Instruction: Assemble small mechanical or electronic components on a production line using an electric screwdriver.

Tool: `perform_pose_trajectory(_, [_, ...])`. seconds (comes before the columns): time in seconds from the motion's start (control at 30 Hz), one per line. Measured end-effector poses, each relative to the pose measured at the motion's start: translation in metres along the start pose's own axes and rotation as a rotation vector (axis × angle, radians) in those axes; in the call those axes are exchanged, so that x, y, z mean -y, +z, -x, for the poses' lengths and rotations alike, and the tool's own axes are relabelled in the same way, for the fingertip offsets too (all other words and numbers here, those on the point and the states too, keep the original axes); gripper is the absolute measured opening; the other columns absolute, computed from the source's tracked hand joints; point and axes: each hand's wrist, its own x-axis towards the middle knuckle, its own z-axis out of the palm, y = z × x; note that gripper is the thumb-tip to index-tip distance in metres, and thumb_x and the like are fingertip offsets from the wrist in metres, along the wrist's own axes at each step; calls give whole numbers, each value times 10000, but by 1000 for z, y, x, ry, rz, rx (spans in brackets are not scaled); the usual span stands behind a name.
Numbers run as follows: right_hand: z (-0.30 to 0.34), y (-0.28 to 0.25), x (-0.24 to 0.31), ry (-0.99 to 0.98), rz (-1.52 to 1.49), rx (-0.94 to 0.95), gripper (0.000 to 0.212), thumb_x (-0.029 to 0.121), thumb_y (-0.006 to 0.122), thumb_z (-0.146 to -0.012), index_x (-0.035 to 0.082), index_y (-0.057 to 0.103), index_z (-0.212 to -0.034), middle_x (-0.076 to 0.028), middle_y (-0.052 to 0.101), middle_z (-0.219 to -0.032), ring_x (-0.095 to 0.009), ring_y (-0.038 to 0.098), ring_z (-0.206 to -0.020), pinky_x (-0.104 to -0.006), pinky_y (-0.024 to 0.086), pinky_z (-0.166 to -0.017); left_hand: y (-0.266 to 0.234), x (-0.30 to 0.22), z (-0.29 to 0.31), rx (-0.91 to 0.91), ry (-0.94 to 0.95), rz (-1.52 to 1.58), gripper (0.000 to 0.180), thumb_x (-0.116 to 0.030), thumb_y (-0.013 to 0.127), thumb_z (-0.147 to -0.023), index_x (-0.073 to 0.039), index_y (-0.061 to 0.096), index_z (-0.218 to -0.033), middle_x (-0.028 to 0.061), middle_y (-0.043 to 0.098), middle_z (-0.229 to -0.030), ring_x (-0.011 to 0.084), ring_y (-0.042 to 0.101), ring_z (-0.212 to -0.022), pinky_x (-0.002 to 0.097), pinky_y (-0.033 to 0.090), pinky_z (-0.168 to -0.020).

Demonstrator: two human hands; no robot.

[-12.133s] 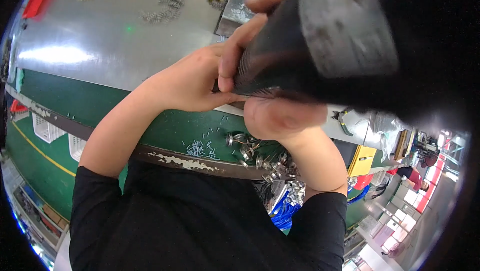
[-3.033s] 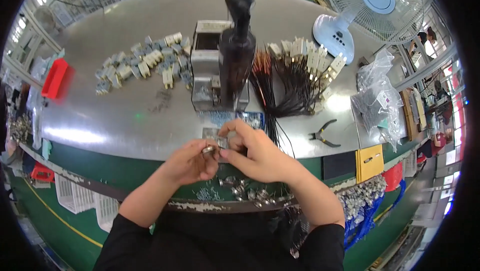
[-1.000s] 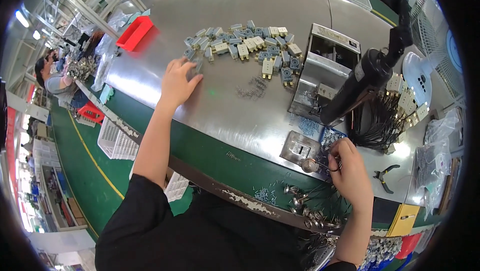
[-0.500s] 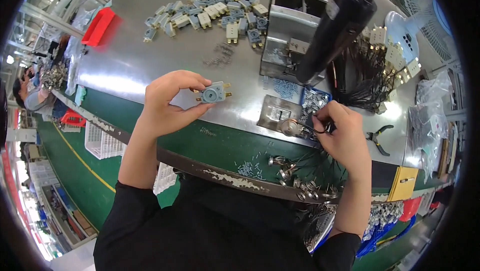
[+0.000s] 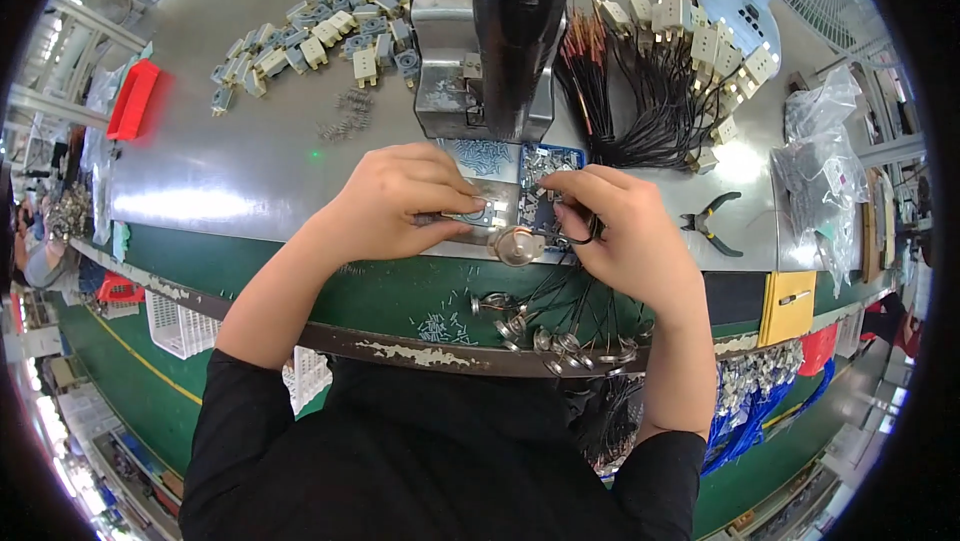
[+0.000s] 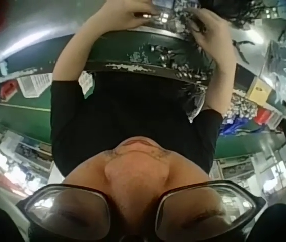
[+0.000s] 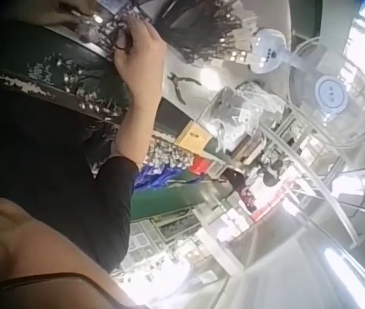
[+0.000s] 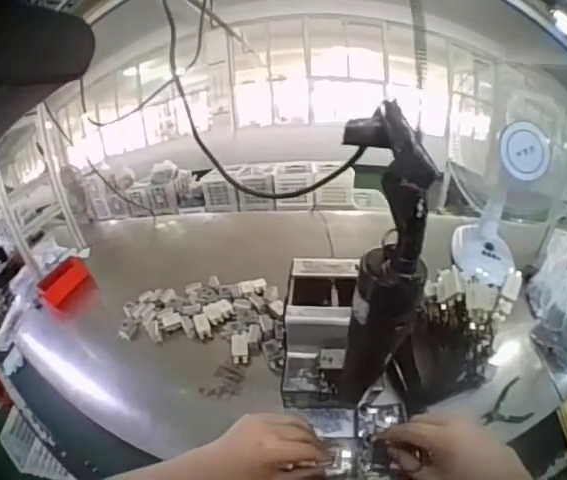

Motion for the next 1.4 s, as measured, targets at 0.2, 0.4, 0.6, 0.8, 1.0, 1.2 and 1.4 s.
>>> perform_pose_trajectory(0.2, [-4, -2, -1, -6, 11, -25, 325, -106, 736, -781, 1, 736, -1087, -120, 668, -798, -245, 683, -755, -344, 523, -698, 14, -1, 12, -95, -21, -104, 231, -167, 845, -788, -136, 832, -1016, -1, 797, -1057, 240, 719, -1064, 373, 600, -869])
perform_pose_trajectory(0.4, [1, 3, -1, 45, -3, -38, 310, -112, 728, -803, -25, 731, -1101, -114, 653, -805, -212, 642, -730, -319, 501, -688, -25, -19, 26, -217, -34, -125, 323, -118, 827, -838, -128, 793, -1159, 89, 778, -1106, 284, 721, -1034, 368, 588, -835])
perform_pose_trajectory(0.6, [2, 5, 0, 14, 38, -27, 257, -144, 699, -800, -22, 745, -1022, -117, 672, -834, -240, 672, -739, -313, 518, -688, -74, -42, 118, -36, -480, -103, 210, 2, 808, -827, -30, 758, -1029, 103, 728, -930, 271, 703, -746, 353, 552, -660])
perform_pose_trajectory(0.8, [6, 9, -1, 12, -3, -23, 339, -178, 675, -729, -18, 749, -1019, -121, 706, -880, -232, 691, -764, -301, 525, -685, -45, -55, 149, 49, -499, -262, 183, -127, 798, -854, -69, 727, -1013, 55, 677, -925, 266, 693, -751, 366, 563, -670])
perform_pose_trajectory(1.0, [8, 8, 5, 29, 29, 17, 246, -135, 686, -791, -30, 742, -1006, -123, 718, -879, -206, 693, -780, -295, 522, -689, -35, -54, 145, 83, -474, -365, 192, -128, 787, -864, -76, 663, -1001, 57, 621, -925, 279, 657, -730, 378, 535, -654])
perform_pose_trajectory(1.2, [-1, 15, 12, -46, 50, 186, 254, -127, 707, -780, -13, 739, -1004, -145, 716, -874, -299, 706, -770, -347, 535, -677, -51, -51, 124, -71, -604, 303, 141, -76, 723, -934, -26, 634, -1033, 70, 619, -824, 186, 658, -720, 330, 516, -653])
perform_pose_trajectory(1.4, [-5, 12, 17, -114, 98, 224, 242, -52, 738, -780, 15, 761, -1011, -142, 713, -850, -338, 702, -765, -421, 554, -689, -54, -29, 64, -121, -616, 742, 94, 29, 655, -967, 12, 602, -1043, 77, 708, -833, 124, 714, -724, 245, 564, -652])
